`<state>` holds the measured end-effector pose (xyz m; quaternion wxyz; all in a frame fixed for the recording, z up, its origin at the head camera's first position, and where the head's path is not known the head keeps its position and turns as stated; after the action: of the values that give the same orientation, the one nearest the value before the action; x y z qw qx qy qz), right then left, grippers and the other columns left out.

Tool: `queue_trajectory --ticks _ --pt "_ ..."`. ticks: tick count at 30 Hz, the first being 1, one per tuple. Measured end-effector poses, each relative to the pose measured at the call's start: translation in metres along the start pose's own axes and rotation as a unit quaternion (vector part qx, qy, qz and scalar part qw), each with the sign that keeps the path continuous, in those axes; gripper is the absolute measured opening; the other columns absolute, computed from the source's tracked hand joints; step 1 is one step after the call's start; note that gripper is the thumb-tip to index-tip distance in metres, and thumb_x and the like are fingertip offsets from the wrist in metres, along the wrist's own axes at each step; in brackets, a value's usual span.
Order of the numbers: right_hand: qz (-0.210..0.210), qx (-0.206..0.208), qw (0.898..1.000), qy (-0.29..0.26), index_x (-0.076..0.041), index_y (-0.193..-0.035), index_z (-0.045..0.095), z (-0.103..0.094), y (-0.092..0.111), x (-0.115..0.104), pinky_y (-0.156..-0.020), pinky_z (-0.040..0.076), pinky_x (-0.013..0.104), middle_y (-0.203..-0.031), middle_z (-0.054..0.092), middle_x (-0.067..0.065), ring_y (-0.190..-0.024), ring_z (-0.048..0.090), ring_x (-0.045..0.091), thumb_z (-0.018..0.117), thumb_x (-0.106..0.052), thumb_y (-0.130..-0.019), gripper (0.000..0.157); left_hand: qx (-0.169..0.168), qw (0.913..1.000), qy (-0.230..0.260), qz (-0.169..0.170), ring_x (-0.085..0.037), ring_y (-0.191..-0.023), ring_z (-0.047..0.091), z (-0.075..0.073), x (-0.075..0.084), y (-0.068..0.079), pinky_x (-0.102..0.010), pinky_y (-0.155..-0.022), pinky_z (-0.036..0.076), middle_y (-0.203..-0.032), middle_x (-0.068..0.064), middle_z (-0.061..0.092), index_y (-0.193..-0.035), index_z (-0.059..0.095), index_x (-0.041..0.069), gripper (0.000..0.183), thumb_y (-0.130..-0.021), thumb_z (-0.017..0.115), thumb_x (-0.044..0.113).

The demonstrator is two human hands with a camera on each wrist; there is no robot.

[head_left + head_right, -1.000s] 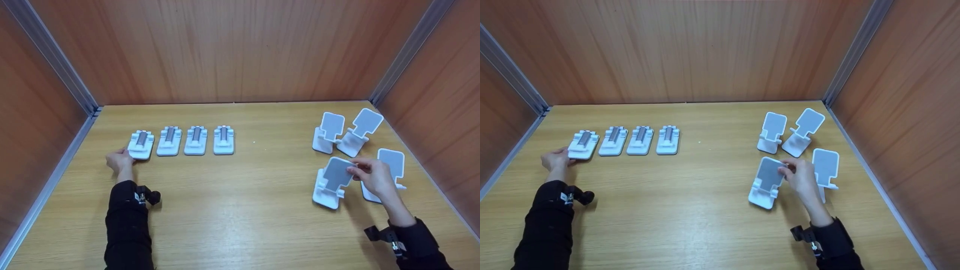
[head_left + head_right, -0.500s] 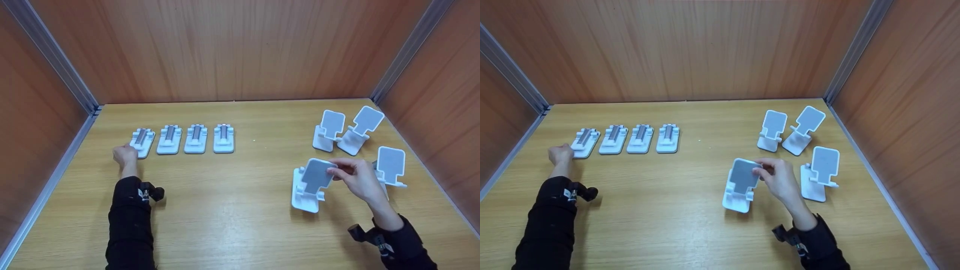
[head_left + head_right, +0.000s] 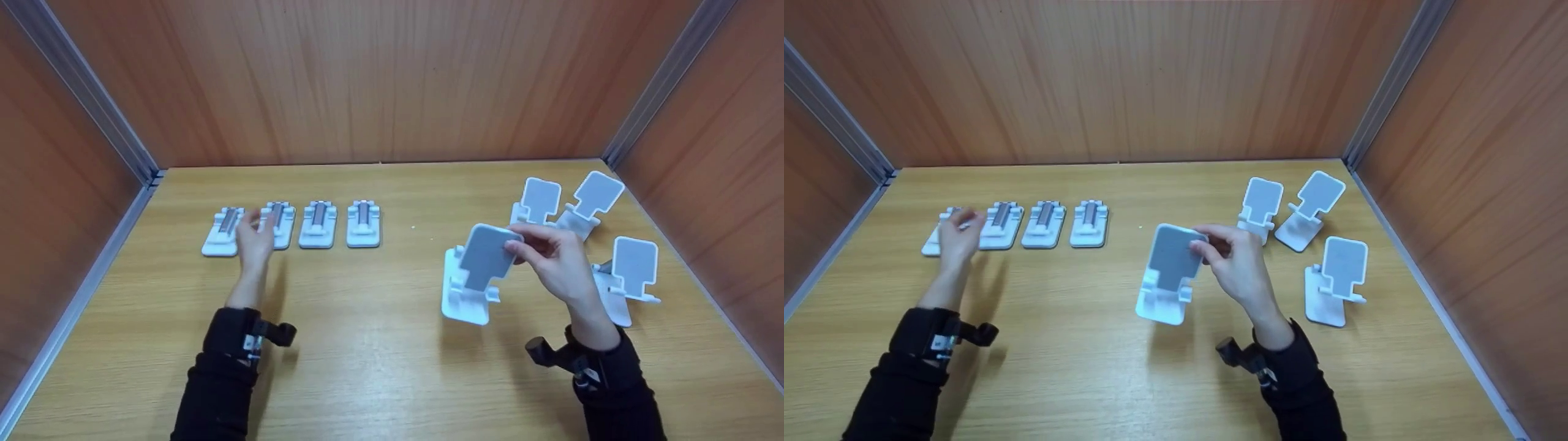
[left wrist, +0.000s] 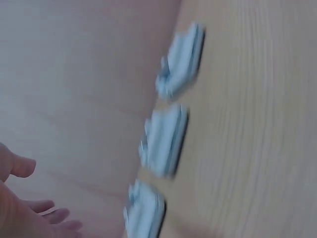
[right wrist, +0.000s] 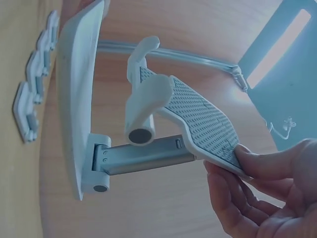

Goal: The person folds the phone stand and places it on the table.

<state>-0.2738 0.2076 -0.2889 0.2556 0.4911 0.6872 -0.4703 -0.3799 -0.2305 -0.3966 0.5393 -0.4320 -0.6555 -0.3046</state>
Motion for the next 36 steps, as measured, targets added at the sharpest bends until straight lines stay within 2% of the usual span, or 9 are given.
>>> queue_trajectory --ticks 3,6,9,11,17,20,23,29,36 --pt "-0.013 0.006 1.000 -0.020 0.005 -0.098 0.064 0.005 -0.005 -0.006 -0.058 0.053 0.025 -0.084 0.063 0.014 -0.068 0.059 0.012 0.061 0.003 -0.079 0.019 -0.087 0.9946 0.052 -0.021 -0.034 -0.110 0.044 0.037 0.005 0.024 -0.036 -0.092 0.040 -0.120 -0.026 0.045 -0.124 0.039 -0.011 0.041 -0.090 0.049 0.008" --pt "-0.026 0.006 0.999 -0.033 0.005 -0.097 0.065 0.010 -0.010 -0.012 -0.057 0.053 0.024 -0.083 0.062 0.014 -0.068 0.058 0.012 0.061 0.004 -0.080 0.018 -0.173 0.9773 0.112 -0.050 -0.035 -0.106 0.046 0.075 0.006 0.050 -0.039 -0.089 0.043 -0.116 -0.026 0.047 -0.125 0.039 -0.010 0.042 -0.090 0.049 0.009" --pt "-0.032 0.007 0.999 -0.035 0.005 -0.097 0.065 0.015 -0.013 -0.015 -0.058 0.052 0.024 -0.083 0.062 0.014 -0.068 0.057 0.012 0.060 0.004 -0.080 0.018 -0.251 0.9456 0.178 -0.107 -0.037 -0.108 0.047 0.110 0.003 0.079 -0.043 -0.087 0.044 -0.119 -0.025 0.047 -0.130 0.035 -0.006 0.047 -0.090 0.051 0.013" --pt "-0.035 0.007 0.999 -0.035 0.005 -0.098 0.065 0.017 -0.015 -0.016 -0.058 0.052 0.024 -0.083 0.062 0.014 -0.067 0.057 0.012 0.060 0.004 -0.080 0.018 -0.294 0.9246 0.208 -0.123 -0.036 -0.107 0.048 0.128 0.006 0.099 -0.043 -0.086 0.046 -0.120 -0.025 0.047 -0.130 0.035 -0.005 0.048 -0.090 0.052 0.013" --pt "-0.039 0.006 0.998 -0.048 0.005 -0.098 0.065 0.025 -0.023 -0.014 -0.057 0.051 0.022 -0.083 0.061 0.013 -0.067 0.055 0.014 0.059 0.003 -0.082 0.018 -0.428 0.8661 0.235 -0.108 -0.034 -0.104 0.052 0.171 0.029 0.152 -0.041 -0.081 0.050 -0.119 -0.025 0.049 -0.131 0.031 -0.007 0.049 -0.091 0.050 0.012" --pt "-0.036 0.009 0.998 -0.054 0.004 -0.098 0.065 0.029 -0.026 -0.013 -0.057 0.050 0.021 -0.083 0.061 0.013 -0.066 0.055 0.014 0.059 0.002 -0.082 0.018 -0.467 0.8461 0.236 -0.103 -0.031 -0.098 0.056 0.183 0.037 0.168 -0.041 -0.081 0.050 -0.117 -0.026 0.051 -0.131 0.031 -0.010 0.047 -0.091 0.048 0.009" --pt "-0.032 0.008 0.998 -0.059 0.004 -0.098 0.065 0.033 -0.030 -0.011 -0.057 0.050 0.022 -0.083 0.062 0.012 -0.066 0.054 0.015 0.059 0.001 -0.082 0.018 -0.478 0.8384 0.240 -0.107 -0.026 -0.095 0.057 0.188 0.041 0.178 -0.039 -0.081 0.049 -0.116 -0.026 0.051 -0.129 0.031 -0.011 0.045 -0.089 0.046 0.003" --pt "-0.030 0.013 0.996 -0.083 0.003 -0.099 0.065 0.038 -0.036 -0.011 -0.058 0.051 0.025 -0.082 0.062 0.011 -0.066 0.054 0.017 0.061 -0.002 -0.082 0.018 -0.469 0.8366 0.258 -0.115 -0.029 -0.103 0.054 0.187 0.043 0.185 -0.038 -0.085 0.047 -0.118 -0.027 0.050 -0.129 0.033 -0.011 0.045 -0.087 0.046 -0.003" --pt "-0.013 0.032 0.983 -0.179 0.008 -0.100 0.060 0.041 -0.035 -0.004 -0.058 0.052 0.025 -0.077 0.058 0.012 -0.064 0.055 0.015 0.065 0.001 -0.077 0.025 -0.450 0.8365 0.296 -0.103 -0.029 -0.101 0.055 0.182 0.051 0.187 -0.039 -0.084 0.048 -0.115 -0.030 0.051 -0.127 0.032 -0.014 0.044 -0.085 0.046 -0.006"
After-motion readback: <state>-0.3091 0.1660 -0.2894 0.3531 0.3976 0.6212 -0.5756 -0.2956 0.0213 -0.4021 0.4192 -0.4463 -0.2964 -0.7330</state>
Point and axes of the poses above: each hand's wrist, its own y-axis away from the middle knuckle, its own z-axis out of the palm, x = y × z, the point moved 9 cm from there along -y, towards the middle knuckle
